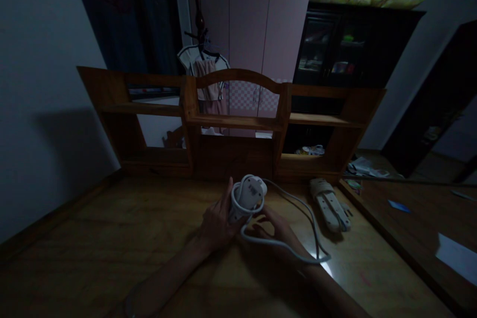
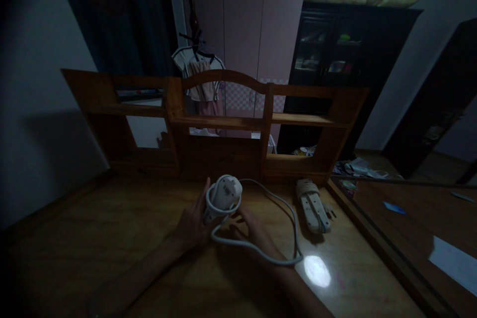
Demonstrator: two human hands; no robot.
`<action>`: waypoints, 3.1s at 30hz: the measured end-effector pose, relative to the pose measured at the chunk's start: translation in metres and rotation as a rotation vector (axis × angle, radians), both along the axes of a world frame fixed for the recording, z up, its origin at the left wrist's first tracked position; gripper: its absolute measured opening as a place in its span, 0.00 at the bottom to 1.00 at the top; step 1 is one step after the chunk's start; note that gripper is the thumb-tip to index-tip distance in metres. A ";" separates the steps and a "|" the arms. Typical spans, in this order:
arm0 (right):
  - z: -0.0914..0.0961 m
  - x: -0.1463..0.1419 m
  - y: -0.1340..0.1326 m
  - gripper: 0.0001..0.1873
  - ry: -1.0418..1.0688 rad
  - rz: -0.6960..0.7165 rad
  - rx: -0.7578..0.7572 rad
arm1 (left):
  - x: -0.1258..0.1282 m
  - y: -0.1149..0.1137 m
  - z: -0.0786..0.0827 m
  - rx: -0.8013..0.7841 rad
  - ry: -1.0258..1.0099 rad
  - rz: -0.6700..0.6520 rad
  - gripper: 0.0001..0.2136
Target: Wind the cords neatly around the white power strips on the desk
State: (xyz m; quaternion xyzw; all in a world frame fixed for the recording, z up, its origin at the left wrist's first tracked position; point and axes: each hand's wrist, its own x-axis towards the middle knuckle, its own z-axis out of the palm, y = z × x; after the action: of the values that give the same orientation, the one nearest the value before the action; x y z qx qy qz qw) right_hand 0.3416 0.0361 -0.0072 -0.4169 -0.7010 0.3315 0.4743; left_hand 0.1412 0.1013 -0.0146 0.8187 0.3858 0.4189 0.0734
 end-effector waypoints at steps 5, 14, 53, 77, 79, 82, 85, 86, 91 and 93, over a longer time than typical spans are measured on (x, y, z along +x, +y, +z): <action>-0.003 0.000 0.003 0.09 -0.085 -0.118 0.138 | 0.003 0.000 -0.001 0.013 0.024 0.015 0.43; 0.013 0.005 -0.003 0.13 0.128 -0.373 0.084 | 0.008 0.000 0.000 -0.088 -0.053 0.095 0.37; 0.009 0.012 0.006 0.20 0.207 -0.414 0.012 | 0.008 -0.007 0.011 -0.144 -0.076 0.052 0.40; 0.019 0.009 -0.002 0.19 0.220 -0.469 0.048 | 0.004 -0.004 0.007 -0.059 -0.005 -0.004 0.39; 0.020 0.009 -0.003 0.20 0.230 -0.532 0.094 | 0.005 -0.005 0.007 -0.023 0.032 -0.015 0.38; 0.019 0.009 -0.006 0.19 0.202 -0.612 0.168 | 0.005 -0.005 0.006 0.010 0.083 -0.025 0.39; 0.019 0.009 -0.006 0.19 0.190 -0.616 0.197 | 0.006 -0.005 0.006 0.019 0.121 -0.026 0.39; 0.019 0.009 -0.006 0.20 0.190 -0.605 0.200 | 0.006 -0.005 0.006 0.019 0.126 -0.023 0.39; 0.020 0.006 -0.008 0.21 0.168 -0.519 0.177 | 0.004 -0.003 0.005 -0.003 0.108 0.000 0.37; 0.021 0.005 -0.009 0.22 0.170 -0.481 0.147 | 0.003 -0.002 0.005 -0.008 0.111 -0.038 0.38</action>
State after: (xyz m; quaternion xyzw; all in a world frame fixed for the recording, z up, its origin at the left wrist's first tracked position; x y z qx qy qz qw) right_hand 0.3468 0.0272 0.0136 -0.5066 -0.5614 0.1912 0.6258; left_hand 0.1440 0.0994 -0.0099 0.8477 0.3750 0.3699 0.0630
